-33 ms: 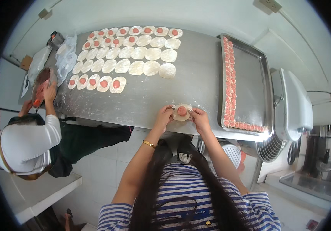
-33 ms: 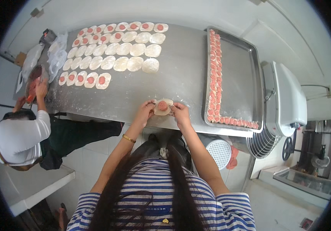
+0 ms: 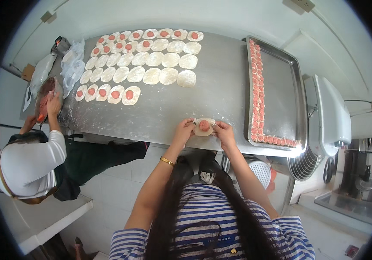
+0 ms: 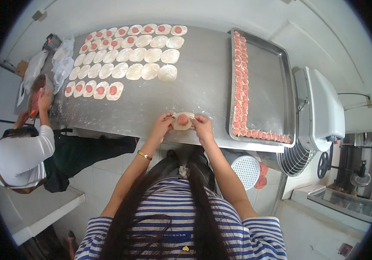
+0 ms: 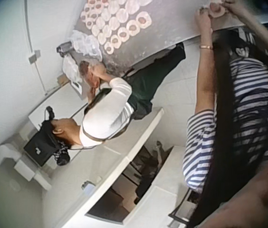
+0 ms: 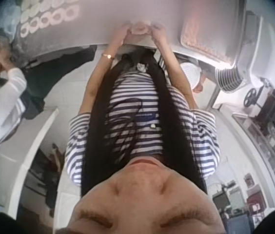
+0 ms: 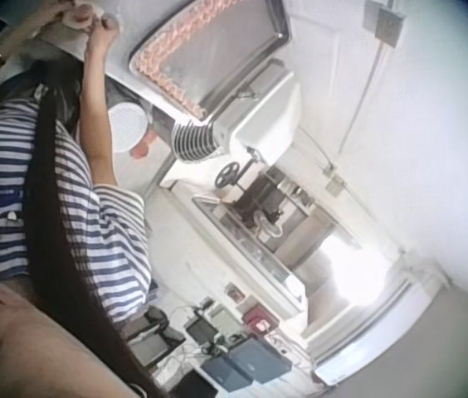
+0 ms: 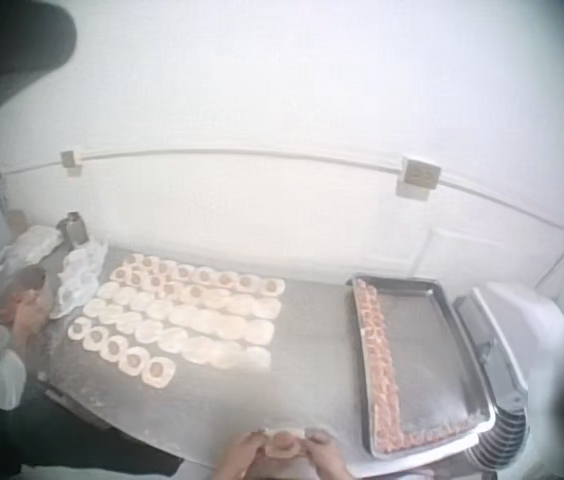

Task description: The person folds small round dough wrappers around pink filling to form dumplings and places them in neat rows on a metal tray. Another person works across the table, also preparing dumplings. The camera wearer repeatedly picks up a wrapper, folds it, and arranges the finished dumplings on the tray.

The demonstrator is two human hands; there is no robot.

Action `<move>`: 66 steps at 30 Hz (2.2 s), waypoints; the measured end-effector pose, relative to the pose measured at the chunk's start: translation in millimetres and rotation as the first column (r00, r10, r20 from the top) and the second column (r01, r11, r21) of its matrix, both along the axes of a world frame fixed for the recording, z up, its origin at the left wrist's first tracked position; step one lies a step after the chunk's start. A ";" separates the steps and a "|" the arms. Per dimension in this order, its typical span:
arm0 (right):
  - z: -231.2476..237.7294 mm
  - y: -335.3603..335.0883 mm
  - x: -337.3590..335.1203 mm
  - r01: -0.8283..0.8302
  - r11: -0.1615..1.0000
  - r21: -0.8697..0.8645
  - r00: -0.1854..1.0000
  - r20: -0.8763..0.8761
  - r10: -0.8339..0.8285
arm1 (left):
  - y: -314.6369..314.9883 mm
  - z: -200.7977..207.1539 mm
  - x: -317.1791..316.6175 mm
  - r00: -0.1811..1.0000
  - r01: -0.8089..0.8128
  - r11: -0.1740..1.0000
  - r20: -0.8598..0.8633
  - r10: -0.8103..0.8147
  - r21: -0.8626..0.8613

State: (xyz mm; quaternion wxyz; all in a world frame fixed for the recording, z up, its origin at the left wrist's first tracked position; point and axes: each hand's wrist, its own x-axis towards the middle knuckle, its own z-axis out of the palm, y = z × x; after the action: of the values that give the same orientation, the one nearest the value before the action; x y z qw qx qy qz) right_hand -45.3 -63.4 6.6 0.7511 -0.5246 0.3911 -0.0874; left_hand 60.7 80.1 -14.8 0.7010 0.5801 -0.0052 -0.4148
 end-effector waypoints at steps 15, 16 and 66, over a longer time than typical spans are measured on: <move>-21.3 6.8 -9.0 -0.118 0.874 -0.471 0.988 0.036 0.153 | -3.1 -4.0 -10.9 0.890 0.121 0.976 0.416 -0.188 0.180; -22.8 4.8 -10.5 -0.104 0.916 -0.387 0.991 0.035 0.127 | -3.8 -0.4 -11.5 0.889 0.117 0.973 0.416 -0.193 0.201; 20.1 -20.8 -9.3 -0.314 0.496 -0.810 0.907 -0.102 0.408 | -31.1 33.0 -28.9 0.569 0.097 0.849 0.671 -0.475 0.519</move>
State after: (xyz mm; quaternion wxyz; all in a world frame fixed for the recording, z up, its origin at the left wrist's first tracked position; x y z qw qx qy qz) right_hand -54.6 -84.2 26.7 0.4472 -0.8731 0.1494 -0.1240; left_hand 31.8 49.0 18.1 0.4039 0.8299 -0.3141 -0.2226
